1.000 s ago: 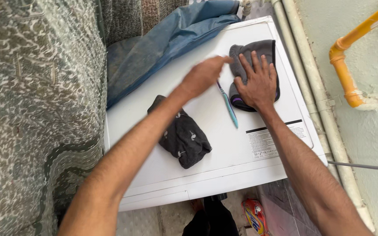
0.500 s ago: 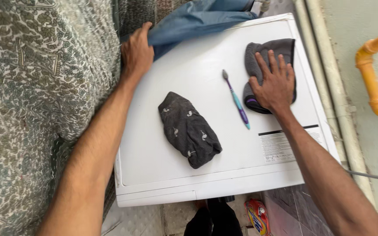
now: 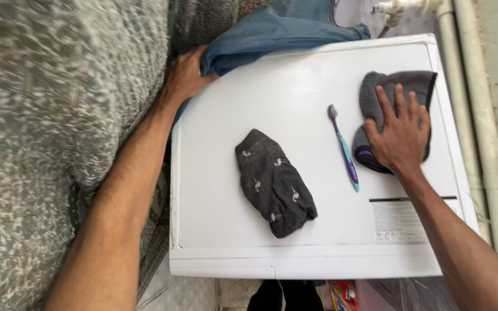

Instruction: The person cleans the top surface of a washing machine by hand with a cloth. The person moves clothes aside, wipes various parts of the upper panel, and relocates items like a toothbrush and small bags on top of the appliance.

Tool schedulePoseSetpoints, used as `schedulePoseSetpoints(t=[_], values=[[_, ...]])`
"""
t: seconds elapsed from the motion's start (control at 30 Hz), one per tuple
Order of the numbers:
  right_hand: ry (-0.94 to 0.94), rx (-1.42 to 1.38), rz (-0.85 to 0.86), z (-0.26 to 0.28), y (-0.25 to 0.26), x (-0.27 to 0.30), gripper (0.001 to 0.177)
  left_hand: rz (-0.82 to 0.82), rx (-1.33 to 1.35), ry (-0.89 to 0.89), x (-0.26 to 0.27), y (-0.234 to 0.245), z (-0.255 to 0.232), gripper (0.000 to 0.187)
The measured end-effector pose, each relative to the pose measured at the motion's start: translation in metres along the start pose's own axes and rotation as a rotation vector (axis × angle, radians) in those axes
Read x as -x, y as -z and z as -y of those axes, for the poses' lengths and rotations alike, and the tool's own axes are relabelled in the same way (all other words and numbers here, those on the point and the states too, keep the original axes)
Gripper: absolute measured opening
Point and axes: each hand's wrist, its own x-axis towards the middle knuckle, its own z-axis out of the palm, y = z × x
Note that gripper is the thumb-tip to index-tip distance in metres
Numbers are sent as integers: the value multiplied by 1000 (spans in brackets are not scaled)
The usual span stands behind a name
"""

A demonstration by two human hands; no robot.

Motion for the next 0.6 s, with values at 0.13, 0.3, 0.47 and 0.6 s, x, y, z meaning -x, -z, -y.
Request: schedulePoseSetpoints(t=[0.13, 0.3, 0.47, 0.6], values=[[4, 2, -8, -3, -2, -1, 73, -76, 103, 215, -20, -22, 53, 44], [10, -9, 1, -5, -5, -1, 73, -279, 234, 127, -45, -48, 111, 26], [53, 3, 12, -7, -6, -10, 73, -43, 184, 372, -42, -65, 131, 23], [5, -164, -31, -3, 5, -48, 57, -144, 204, 260, -50, -107, 161, 19]])
